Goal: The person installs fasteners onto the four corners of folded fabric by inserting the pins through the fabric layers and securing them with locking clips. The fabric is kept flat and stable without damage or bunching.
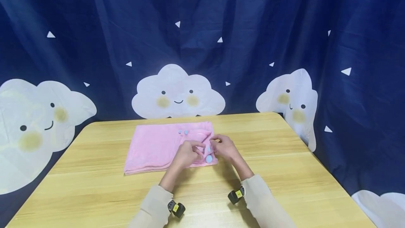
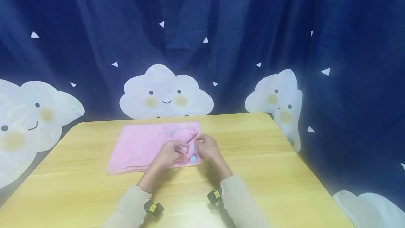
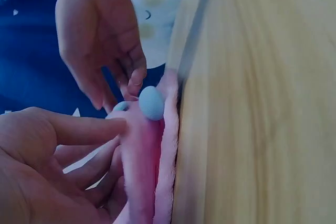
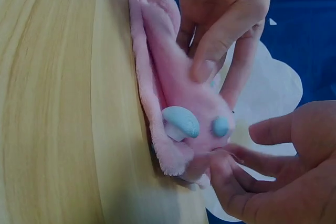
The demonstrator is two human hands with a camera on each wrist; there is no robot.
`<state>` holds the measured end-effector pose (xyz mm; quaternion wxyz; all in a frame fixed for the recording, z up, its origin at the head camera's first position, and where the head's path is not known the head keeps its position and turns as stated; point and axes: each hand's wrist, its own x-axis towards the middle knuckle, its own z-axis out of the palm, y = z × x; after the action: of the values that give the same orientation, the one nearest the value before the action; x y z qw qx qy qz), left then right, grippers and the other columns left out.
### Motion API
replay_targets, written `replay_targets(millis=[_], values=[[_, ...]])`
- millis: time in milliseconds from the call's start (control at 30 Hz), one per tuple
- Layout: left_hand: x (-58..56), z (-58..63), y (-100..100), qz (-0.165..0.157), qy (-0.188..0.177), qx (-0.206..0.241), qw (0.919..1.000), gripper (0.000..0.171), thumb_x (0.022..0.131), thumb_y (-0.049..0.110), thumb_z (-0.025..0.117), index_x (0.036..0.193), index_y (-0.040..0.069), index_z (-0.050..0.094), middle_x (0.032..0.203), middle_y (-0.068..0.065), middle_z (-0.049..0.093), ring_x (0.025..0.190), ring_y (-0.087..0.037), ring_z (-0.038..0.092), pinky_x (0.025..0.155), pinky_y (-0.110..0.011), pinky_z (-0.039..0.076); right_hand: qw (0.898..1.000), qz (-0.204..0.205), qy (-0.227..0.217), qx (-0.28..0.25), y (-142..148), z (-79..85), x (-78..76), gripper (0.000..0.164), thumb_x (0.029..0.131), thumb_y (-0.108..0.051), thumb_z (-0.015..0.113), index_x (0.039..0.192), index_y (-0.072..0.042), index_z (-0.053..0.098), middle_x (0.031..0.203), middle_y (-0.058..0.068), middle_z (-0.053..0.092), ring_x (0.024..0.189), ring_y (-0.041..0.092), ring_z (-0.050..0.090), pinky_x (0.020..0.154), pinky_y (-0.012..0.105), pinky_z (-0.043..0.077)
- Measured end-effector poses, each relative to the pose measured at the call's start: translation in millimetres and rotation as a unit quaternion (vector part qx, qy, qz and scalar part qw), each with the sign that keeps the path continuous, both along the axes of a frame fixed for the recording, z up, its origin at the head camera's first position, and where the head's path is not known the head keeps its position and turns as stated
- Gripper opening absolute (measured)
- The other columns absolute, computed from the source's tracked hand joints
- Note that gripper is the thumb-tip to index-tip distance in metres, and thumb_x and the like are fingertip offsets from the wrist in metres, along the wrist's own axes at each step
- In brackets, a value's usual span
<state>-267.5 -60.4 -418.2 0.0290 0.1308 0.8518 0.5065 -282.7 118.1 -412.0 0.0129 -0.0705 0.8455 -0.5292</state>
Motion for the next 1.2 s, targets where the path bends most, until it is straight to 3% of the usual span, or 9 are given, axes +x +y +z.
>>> replay_targets(millis=[233, 433, 533, 700, 867, 967, 1033, 1200], values=[[3.3, 2.2, 4.9, -0.033, 0.008, -0.019, 0.9992, 0.031, 0.072, -0.007, 0.07, 0.101, 0.004, 0.075, 0.088, -0.01, 0.073, 0.079, -0.015, 0.066, 0.075, -0.037, 0.055, 0.999, 0.034, -0.01, 0.004, 0.9, -1.3, -0.9, 0.016, 0.09, -0.008, 0.066, 0.1, 0.003, 0.07, 0.081, 0.009, 0.066, 0.073, 0.028, 0.064, 0.069, 0.043, 0.057], [4.5, 2.5, 7.2, -0.042, -0.014, -0.009, 0.999, 0.033, 0.073, -0.007, 0.066, 0.103, 0.004, 0.075, 0.096, -0.008, 0.073, 0.088, -0.017, 0.065, 0.084, -0.041, 0.053, 1.0, 0.019, 0.005, 0.012, 3.6, -2.3, -3.2, 0.012, 0.082, 0.003, 0.064, 0.093, 0.003, 0.071, 0.081, 0.008, 0.068, 0.07, 0.026, 0.062, 0.057, 0.024, 0.047], [3.9, 2.3, 6.5, -0.039, -0.02, -0.015, 0.9989, 0.032, 0.075, -0.006, 0.065, 0.102, 0.007, 0.075, 0.098, -0.006, 0.073, 0.094, -0.02, 0.064, 0.086, -0.044, 0.051, 1.0, 0.023, 0.008, 0.017, 4.9, -2.0, -4.0, 0.017, 0.078, 0.008, 0.061, 0.092, 0.003, 0.071, 0.081, 0.009, 0.067, 0.07, 0.022, 0.06, 0.057, 0.023, 0.045], [0.4, 1.8, 0.2, 0.004, -0.005, -0.004, 1.0, 0.023, 0.081, -0.002, 0.065, 0.097, 0.009, 0.077, 0.099, -0.003, 0.072, 0.097, -0.023, 0.062, 0.087, -0.047, 0.05, 0.999, 0.029, 0.002, 0.037, 6.3, -3.0, -4.5, 0.028, 0.069, 0.013, 0.059, 0.091, 0.002, 0.071, 0.081, 0.012, 0.065, 0.071, 0.018, 0.056, 0.057, 0.024, 0.045], [-7.2, 5.0, -10.4, 0.122, 0.047, 0.026, 0.9911, 0.017, 0.083, 0.0, 0.065, 0.094, 0.007, 0.076, 0.094, -0.005, 0.072, 0.088, -0.022, 0.064, 0.081, -0.045, 0.052, 0.997, 0.033, -0.001, 0.064, 5.7, -5.6, -5.1, 0.034, 0.063, 0.015, 0.057, 0.089, -0.001, 0.071, 0.08, 0.008, 0.063, 0.07, 0.017, 0.054, 0.054, 0.023, 0.044], [-9.7, 6.5, -17.9, 0.178, 0.057, 0.029, 0.9819, 0.022, 0.083, 0.003, 0.066, 0.103, 0.007, 0.074, 0.105, -0.01, 0.07, 0.098, -0.025, 0.062, 0.086, -0.046, 0.051, 0.996, 0.028, 0.002, 0.085, 4.9, -4.6, -4.5, 0.033, 0.063, 0.015, 0.058, 0.087, -0.002, 0.071, 0.08, 0.007, 0.063, 0.072, 0.018, 0.055, 0.056, 0.025, 0.045], [-10.7, 5.7, -22.2, 0.187, 0.046, 0.032, 0.9808, 0.032, 0.083, 0.004, 0.066, 0.114, 0.005, 0.069, 0.116, -0.017, 0.065, 0.107, -0.031, 0.058, 0.091, -0.05, 0.048, 0.995, 0.026, 0.003, 0.096, 4.4, -3.9, -3.9, 0.032, 0.063, 0.015, 0.058, 0.086, -0.003, 0.071, 0.08, 0.006, 0.063, 0.072, 0.019, 0.055, 0.057, 0.026, 0.045], [-10.5, -0.1, -29.5, 0.157, 0.011, 0.028, 0.9872, 0.055, 0.087, 0.009, 0.066, 0.137, -0.003, 0.048, 0.135, -0.028, 0.049, 0.125, -0.043, 0.041, 0.104, -0.057, 0.035, 0.994, 0.024, 0.001, 0.108, 3.5, -2.9, -2.9, 0.028, 0.067, 0.013, 0.061, 0.087, -0.004, 0.071, 0.08, 0.006, 0.063, 0.073, 0.019, 0.055, 0.058, 0.027, 0.046]])
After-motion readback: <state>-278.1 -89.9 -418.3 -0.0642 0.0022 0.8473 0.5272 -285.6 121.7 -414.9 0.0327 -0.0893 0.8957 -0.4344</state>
